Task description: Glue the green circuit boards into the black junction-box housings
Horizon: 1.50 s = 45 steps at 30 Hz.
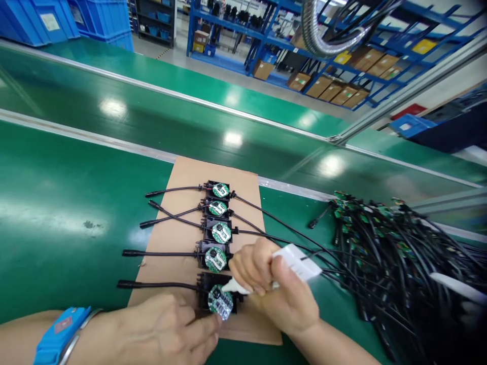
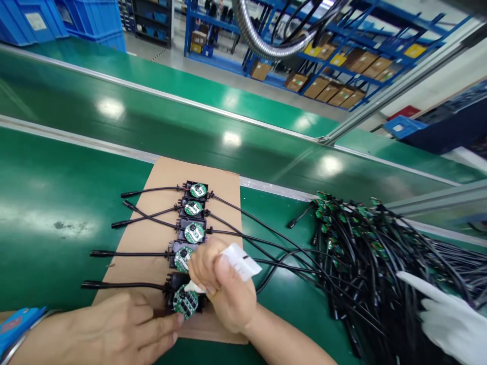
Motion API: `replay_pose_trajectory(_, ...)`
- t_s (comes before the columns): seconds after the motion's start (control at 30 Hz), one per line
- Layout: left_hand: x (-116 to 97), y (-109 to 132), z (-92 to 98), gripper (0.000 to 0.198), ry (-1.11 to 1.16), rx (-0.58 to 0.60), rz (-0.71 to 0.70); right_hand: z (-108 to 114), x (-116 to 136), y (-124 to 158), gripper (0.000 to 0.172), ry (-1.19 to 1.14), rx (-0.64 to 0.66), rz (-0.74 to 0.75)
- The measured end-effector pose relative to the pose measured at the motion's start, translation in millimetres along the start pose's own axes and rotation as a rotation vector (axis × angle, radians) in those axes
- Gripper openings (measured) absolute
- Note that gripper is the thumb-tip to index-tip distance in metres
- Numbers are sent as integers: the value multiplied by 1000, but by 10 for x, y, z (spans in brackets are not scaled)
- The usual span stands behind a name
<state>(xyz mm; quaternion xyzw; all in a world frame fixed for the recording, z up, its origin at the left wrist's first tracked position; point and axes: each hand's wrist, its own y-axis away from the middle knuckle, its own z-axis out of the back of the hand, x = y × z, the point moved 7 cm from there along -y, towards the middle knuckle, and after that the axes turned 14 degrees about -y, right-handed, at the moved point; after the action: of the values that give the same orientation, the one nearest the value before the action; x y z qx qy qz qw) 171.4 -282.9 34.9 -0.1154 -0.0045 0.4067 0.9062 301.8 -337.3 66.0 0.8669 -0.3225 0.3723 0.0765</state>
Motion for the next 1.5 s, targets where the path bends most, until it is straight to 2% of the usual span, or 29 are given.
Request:
replay_pose_trajectory(0.1,-121,-13,-25,34,-47,24,-87,-64,-174,94,39,-10,12,-58)
replay_pose_trajectory(0.23,-105,-26,-8,31,-38,-12,-54,-70,-352,119,38,4,27,-60)
replay_pose_trajectory(0.33,-102,-25,-13,30,-50,-15,-55,-65,-396,124,38,33,38,-59)
replay_pose_trajectory(0.83,-144,-7,-63,37,-76,4,-113,-44,-198,321,38,123,-7,-91)
replay_pose_trajectory(1.0,-135,-18,-44,38,-92,11,-118,21,-134,317,37,111,-24,-40)
replay_pose_trajectory(1.17,-129,2,-65,39,-70,21,-90,68,-150,255,38,135,-44,-28)
replay_pose_trajectory(1.27,-113,25,-82,42,-17,1,-49,58,-174,217,38,132,-22,-11)
replay_pose_trajectory(1.5,-113,75,-151,43,36,40,-28,90,-229,204,37,180,5,15)
